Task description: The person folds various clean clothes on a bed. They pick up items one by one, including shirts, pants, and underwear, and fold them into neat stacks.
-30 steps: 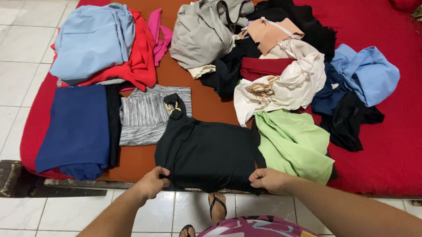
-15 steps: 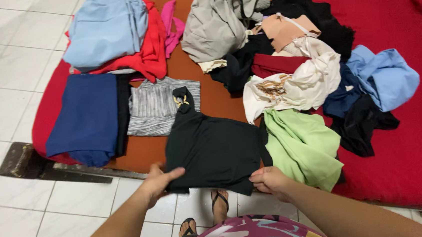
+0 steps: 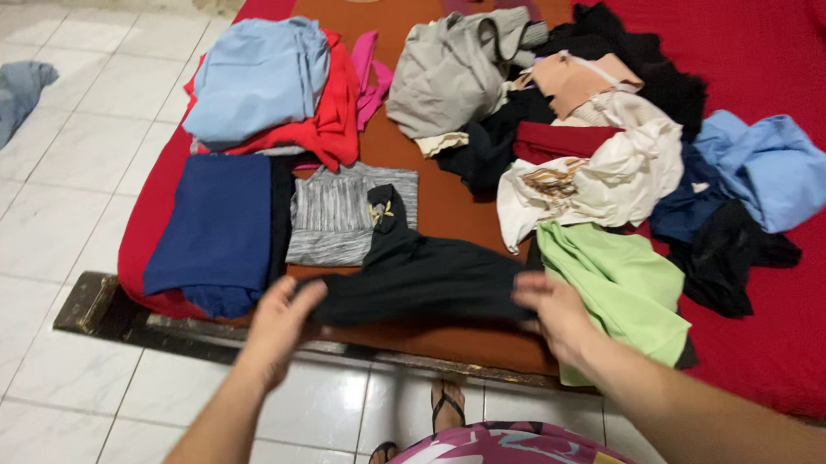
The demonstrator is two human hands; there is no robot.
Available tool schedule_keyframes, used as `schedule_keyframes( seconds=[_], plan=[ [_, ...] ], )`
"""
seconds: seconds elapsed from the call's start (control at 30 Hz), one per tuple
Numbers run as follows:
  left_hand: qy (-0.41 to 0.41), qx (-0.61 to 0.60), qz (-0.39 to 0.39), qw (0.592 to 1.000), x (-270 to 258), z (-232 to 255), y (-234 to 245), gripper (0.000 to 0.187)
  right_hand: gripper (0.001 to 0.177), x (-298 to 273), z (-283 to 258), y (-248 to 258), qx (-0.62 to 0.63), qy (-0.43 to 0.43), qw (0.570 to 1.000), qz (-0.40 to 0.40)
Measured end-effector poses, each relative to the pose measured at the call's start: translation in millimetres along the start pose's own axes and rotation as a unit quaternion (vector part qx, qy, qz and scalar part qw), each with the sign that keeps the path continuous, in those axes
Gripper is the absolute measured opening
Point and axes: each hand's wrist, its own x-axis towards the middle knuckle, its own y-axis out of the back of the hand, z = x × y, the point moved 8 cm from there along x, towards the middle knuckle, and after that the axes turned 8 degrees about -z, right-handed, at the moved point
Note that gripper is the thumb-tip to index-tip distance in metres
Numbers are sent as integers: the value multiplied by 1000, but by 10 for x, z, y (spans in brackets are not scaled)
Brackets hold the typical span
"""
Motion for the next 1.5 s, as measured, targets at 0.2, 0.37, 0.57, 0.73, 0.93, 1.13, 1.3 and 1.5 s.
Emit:
schedule_keyframes(
  seconds=[0.2,0.37,0.57,0.73,0.93,1.13,1.3,1.5],
  plan=[
    [-163,24,113,980,397,911,252,26,38,-426,-1586,-500,74,243,957,-143],
    [-250,-24,120,961,477,1554,333,32,55,-1197,-2313,-1051,-272,372,870,-177],
    [-334,-103,29,936,215,2327,-28,43,18,-2203,-2820,-1551,-305,361,827,-304],
    [-323,183,-242,896,-229,2810,-1219,43,13,-2512,-3104,-2123,-342,482,753,-290],
    [-295,138,-355,876,-699,3020,-1766,37,8,-2444,-3178,-2084,-260,541,768,-225],
    [-310,128,-392,857,-829,2954,-1816,27,10,-2335,-3144,-2021,-275,492,800,-206],
    [-349,251,-285,857,-813,2875,-1659,19,9,-2327,-3148,-1991,-304,480,804,-176],
    [-464,377,-225,769,-965,2916,-1557,16,8,-2301,-3253,-1996,-264,467,817,-210]
  ],
)
